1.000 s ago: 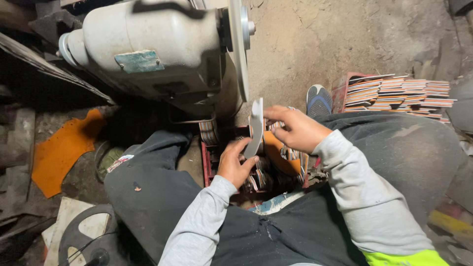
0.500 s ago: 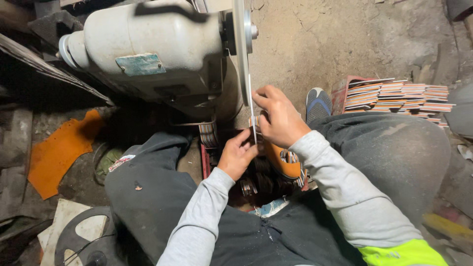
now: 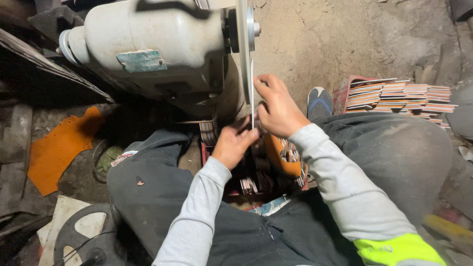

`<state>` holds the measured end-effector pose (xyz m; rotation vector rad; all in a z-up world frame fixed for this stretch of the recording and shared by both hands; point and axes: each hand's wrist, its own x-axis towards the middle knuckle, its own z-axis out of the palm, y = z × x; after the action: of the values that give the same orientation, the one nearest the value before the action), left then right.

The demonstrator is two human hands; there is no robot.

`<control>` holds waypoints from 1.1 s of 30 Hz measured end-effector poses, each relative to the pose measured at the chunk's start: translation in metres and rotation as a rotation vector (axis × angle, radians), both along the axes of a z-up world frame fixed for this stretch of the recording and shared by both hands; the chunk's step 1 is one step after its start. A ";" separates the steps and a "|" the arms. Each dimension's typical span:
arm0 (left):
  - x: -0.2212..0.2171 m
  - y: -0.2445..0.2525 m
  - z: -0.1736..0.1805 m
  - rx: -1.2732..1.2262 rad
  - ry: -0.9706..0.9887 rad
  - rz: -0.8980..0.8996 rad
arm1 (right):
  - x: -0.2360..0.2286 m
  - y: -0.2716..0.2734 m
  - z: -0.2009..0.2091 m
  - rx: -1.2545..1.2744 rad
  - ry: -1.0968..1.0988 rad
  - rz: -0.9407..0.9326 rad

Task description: The person sits on the floor and repeatedly feeds small shoe insoles into a bench grinder to smooth their edges. They handle the insoles one at a time, rotating them to grind different sides, and place the finished pieces into a red tray.

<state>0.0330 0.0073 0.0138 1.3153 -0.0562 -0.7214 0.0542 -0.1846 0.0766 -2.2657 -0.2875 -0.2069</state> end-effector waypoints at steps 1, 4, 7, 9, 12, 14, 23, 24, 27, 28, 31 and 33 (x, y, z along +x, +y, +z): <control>0.008 0.001 0.003 0.017 -0.066 -0.020 | 0.005 0.003 -0.005 -0.001 0.006 -0.013; 0.018 -0.001 0.011 0.015 -0.118 -0.054 | 0.013 0.004 -0.015 -0.023 0.012 -0.059; 0.014 0.001 0.016 -0.038 -0.086 -0.069 | 0.010 0.010 -0.018 -0.042 0.003 -0.076; 0.006 0.003 0.016 -0.087 -0.031 -0.070 | 0.002 0.013 -0.015 -0.037 0.010 -0.066; -0.021 0.007 0.016 -0.069 0.016 -0.085 | -0.018 0.006 -0.006 -0.038 0.007 0.022; -0.043 0.010 0.018 0.071 -0.062 -0.116 | -0.035 -0.013 0.004 -0.005 0.219 0.202; -0.055 -0.002 0.022 0.561 -0.487 -0.095 | -0.048 -0.040 -0.002 0.141 0.480 0.182; -0.050 -0.003 0.022 0.460 -0.379 -0.080 | -0.046 -0.036 -0.002 0.157 0.454 0.141; -0.027 -0.007 0.021 0.172 -0.124 -0.057 | -0.034 -0.023 0.000 0.148 0.293 0.075; -0.016 -0.005 0.022 0.089 -0.084 -0.063 | -0.027 -0.017 0.000 0.113 0.209 0.059; 0.012 0.000 0.028 0.034 -0.093 -0.074 | -0.004 -0.004 -0.004 0.029 0.033 0.007; 0.021 0.001 0.033 0.051 -0.098 -0.079 | 0.005 0.003 -0.008 0.004 0.016 -0.036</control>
<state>0.0542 0.0087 0.0469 1.4031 -0.1705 -0.7292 0.0591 -0.1817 0.0683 -2.2689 -0.2383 -0.2073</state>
